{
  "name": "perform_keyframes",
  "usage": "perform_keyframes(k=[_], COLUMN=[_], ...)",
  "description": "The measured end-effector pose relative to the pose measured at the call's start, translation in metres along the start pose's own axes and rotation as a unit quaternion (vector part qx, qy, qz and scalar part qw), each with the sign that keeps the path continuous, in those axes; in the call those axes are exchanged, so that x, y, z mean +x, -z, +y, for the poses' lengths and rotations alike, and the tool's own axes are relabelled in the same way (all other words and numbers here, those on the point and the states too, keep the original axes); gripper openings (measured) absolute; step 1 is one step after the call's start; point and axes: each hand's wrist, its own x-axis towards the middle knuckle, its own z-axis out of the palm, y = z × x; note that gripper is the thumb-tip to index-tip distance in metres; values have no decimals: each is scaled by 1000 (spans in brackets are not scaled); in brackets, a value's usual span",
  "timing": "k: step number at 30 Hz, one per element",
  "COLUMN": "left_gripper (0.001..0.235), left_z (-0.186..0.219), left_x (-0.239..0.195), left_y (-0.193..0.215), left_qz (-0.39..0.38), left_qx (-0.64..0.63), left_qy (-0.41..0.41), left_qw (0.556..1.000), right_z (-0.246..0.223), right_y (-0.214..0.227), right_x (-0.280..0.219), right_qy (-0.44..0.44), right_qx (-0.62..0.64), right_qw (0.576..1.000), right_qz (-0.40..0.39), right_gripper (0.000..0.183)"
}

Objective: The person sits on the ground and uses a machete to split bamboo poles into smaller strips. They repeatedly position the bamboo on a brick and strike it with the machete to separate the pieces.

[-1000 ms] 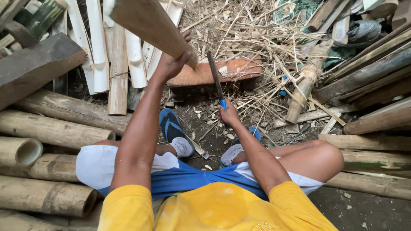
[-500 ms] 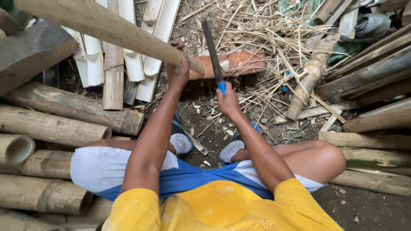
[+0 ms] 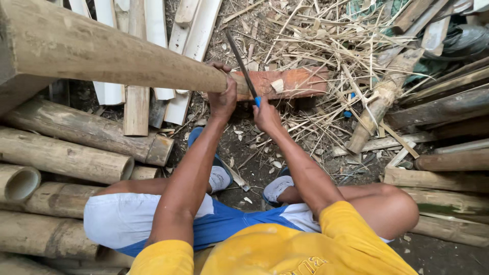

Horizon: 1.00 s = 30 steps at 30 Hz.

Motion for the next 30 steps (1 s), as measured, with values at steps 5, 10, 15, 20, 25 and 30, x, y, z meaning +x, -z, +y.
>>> perform_keyframes(k=[5,10,15,20,25,30], left_gripper=[53,54,52,51,57,59], left_z=[-4,-9,-22,-22,-11,5], left_x=[-2,-1,-3,-2,0,-3], left_y=[3,4,0,10,10,1], left_qz=[-19,-20,2,-7,-7,-21], left_qx=[25,47,97,102,9,23], left_qy=[14,18,12,1,29,22], left_qw=[999,999,995,995,1000,999], right_z=[-47,-46,10,-12,-41,14], right_y=[89,91,-10,41,60,-21], right_x=[-18,-17,1,-4,-15,-8], right_qy=[58,262,6,54,38,-39], right_qx=[214,268,-7,173,270,62], right_qw=[974,882,998,979,948,996], right_qz=[34,286,55,90,165,41], right_gripper=[32,18,49,37,33,38])
